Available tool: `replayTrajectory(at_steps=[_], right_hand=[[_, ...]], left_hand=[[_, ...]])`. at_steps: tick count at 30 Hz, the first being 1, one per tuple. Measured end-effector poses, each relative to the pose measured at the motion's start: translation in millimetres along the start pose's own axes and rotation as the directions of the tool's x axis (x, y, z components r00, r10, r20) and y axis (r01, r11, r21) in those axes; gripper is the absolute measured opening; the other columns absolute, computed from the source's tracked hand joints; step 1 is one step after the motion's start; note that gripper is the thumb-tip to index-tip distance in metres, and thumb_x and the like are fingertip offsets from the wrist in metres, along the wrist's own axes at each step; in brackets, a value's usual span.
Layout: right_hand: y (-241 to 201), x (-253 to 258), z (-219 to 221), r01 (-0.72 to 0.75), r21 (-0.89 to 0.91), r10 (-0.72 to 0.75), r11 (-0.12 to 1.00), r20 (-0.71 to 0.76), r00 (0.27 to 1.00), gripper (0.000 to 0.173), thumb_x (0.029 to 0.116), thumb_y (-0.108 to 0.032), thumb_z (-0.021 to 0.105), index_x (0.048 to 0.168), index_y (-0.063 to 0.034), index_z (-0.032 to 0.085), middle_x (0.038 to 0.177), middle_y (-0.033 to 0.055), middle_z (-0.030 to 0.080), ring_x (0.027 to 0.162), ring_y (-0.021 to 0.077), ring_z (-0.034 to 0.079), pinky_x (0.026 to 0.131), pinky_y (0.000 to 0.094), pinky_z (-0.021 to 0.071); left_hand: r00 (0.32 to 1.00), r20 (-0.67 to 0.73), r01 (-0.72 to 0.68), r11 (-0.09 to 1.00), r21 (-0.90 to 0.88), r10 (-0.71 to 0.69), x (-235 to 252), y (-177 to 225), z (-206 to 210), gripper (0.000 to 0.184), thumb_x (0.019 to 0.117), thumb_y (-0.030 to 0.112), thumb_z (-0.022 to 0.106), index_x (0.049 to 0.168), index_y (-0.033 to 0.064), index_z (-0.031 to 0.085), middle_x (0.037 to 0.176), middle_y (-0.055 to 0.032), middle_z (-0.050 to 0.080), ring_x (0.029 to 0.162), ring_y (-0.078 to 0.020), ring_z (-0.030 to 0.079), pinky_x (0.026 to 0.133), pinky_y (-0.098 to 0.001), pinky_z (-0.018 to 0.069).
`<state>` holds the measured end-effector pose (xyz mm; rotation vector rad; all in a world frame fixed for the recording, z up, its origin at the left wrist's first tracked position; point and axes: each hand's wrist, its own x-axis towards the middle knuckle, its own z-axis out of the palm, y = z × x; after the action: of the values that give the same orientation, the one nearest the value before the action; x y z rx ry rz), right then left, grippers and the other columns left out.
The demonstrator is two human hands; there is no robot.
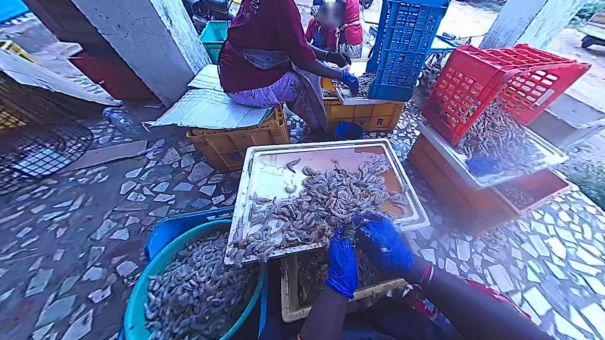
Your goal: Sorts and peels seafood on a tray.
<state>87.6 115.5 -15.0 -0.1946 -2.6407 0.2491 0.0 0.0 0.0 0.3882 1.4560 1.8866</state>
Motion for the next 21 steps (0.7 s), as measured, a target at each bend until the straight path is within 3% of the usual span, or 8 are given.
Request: replayTrajectory(at_steps=[4, 7, 9, 11, 14, 16, 18, 21], right_hand=[[-17, 6, -9, 0.113, 0.225, -0.096, 0.968, -0.087, 0.992, 0.025, 0.0923, -0.013, 0.059, 0.112, -0.0019, 0.07, 0.106, 0.0145, 0.075, 0.11, 0.0294, 0.07, 0.104, 0.046, 0.0507], [-27, 5, -17, -0.007, 0.271, -0.035, 0.962, 0.147, 0.989, 0.027, 0.099, -0.025, 0.057, 0.111, -0.0046, 0.069, 0.108, 0.0139, 0.074, 0.107, 0.0268, 0.07, 0.1, 0.0455, 0.0519], [-22, 4, -6, -0.243, 0.022, 0.181, 0.97, 0.601, 0.778, 0.039, 0.1001, -0.032, 0.059, 0.128, -0.005, 0.066, 0.123, 0.0204, 0.068, 0.112, 0.0363, 0.067, 0.096, 0.0565, 0.0509], [-17, 14, 14, -0.373, -0.166, 0.376, 0.913, 0.698, 0.609, 0.042, 0.0952, -0.016, 0.06, 0.136, -0.006, 0.062, 0.137, 0.0247, 0.059, 0.119, 0.0438, 0.062, 0.095, 0.0633, 0.0496], [-24, 32, 21, -0.451, -0.052, 0.396, 0.891, 0.575, 0.715, 0.031, 0.0938, -0.013, 0.058, 0.123, -0.0135, 0.068, 0.126, 0.0145, 0.066, 0.113, 0.031, 0.066, 0.094, 0.0523, 0.0546], [-29, 50, 20, -0.493, 0.003, 0.373, 0.87, 0.649, 0.663, 0.031, 0.0956, -0.013, 0.058, 0.125, -0.0142, 0.068, 0.127, 0.0121, 0.066, 0.118, 0.0289, 0.064, 0.099, 0.0529, 0.0516], [-32, 71, 27, -0.514, -0.001, 0.358, 0.858, 0.72, 0.595, 0.036, 0.0981, -0.014, 0.055, 0.133, -0.0147, 0.065, 0.134, 0.0122, 0.065, 0.126, 0.0296, 0.061, 0.105, 0.0551, 0.0478], [-37, 117, 63, -0.551, 0.119, 0.369, 0.826, 0.626, 0.688, 0.031, 0.1004, -0.019, 0.055, 0.128, -0.0148, 0.069, 0.128, 0.01, 0.068, 0.121, 0.0252, 0.063, 0.105, 0.0501, 0.0489]], left_hand=[[0.993, -0.116, 0.035, 0.999, 0.013, -0.033, 3, 15, -27, 0.044, 0.1108, 0.007, 0.023, 0.143, -0.0097, 0.047, 0.142, -0.021, 0.056, 0.129, -0.0163, 0.056, 0.11, -0.029, 0.0441], [0.946, -0.311, 0.035, 0.981, -0.189, -0.094, 19, 41, -67, 0.046, 0.1133, 0.019, 0.021, 0.148, 0.0076, 0.048, 0.142, -0.0097, 0.059, 0.122, -0.0175, 0.06, 0.097, -0.0367, 0.0505], [0.883, -0.448, -0.032, 0.935, -0.354, -0.14, 25, 55, -103, 0.052, 0.1126, 0.027, 0.014, 0.156, 0.0154, 0.04, 0.154, -0.0072, 0.051, 0.131, -0.0212, 0.056, 0.099, -0.0447, 0.0482], [0.803, -0.535, -0.061, 0.856, -0.513, -0.263, 30, 62, -134, 0.054, 0.1116, 0.04, 0.01, 0.157, 0.0172, 0.028, 0.16, -0.0073, 0.04, 0.136, -0.022, 0.049, 0.103, -0.0481, 0.0435], [0.696, -0.646, -0.152, 0.815, -0.559, -0.313, 35, 67, -154, 0.041, 0.1126, 0.035, 0.021, 0.145, 0.0143, 0.036, 0.129, -0.0084, 0.048, 0.109, -0.018, 0.054, 0.091, -0.0387, 0.0482], [0.656, -0.724, -0.243, 0.848, -0.471, -0.214, 40, 71, -161, 0.028, 0.1132, 0.026, 0.027, 0.133, 0.0145, 0.044, 0.104, -0.0034, 0.049, 0.084, -0.0125, 0.054, 0.074, -0.0298, 0.0502], [0.653, -0.745, -0.308, 0.85, -0.428, -0.138, 42, 75, -168, 0.037, 0.1128, 0.018, 0.027, 0.147, 0.0139, 0.04, 0.117, -0.0064, 0.051, 0.094, -0.0142, 0.054, 0.079, -0.0316, 0.0494], [0.696, -0.714, -0.332, 0.85, -0.408, -0.07, 41, 84, -169, 0.046, 0.1103, 0.007, 0.025, 0.156, 0.0127, 0.029, 0.138, -0.0105, 0.046, 0.11, -0.0169, 0.054, 0.091, -0.035, 0.0492]])
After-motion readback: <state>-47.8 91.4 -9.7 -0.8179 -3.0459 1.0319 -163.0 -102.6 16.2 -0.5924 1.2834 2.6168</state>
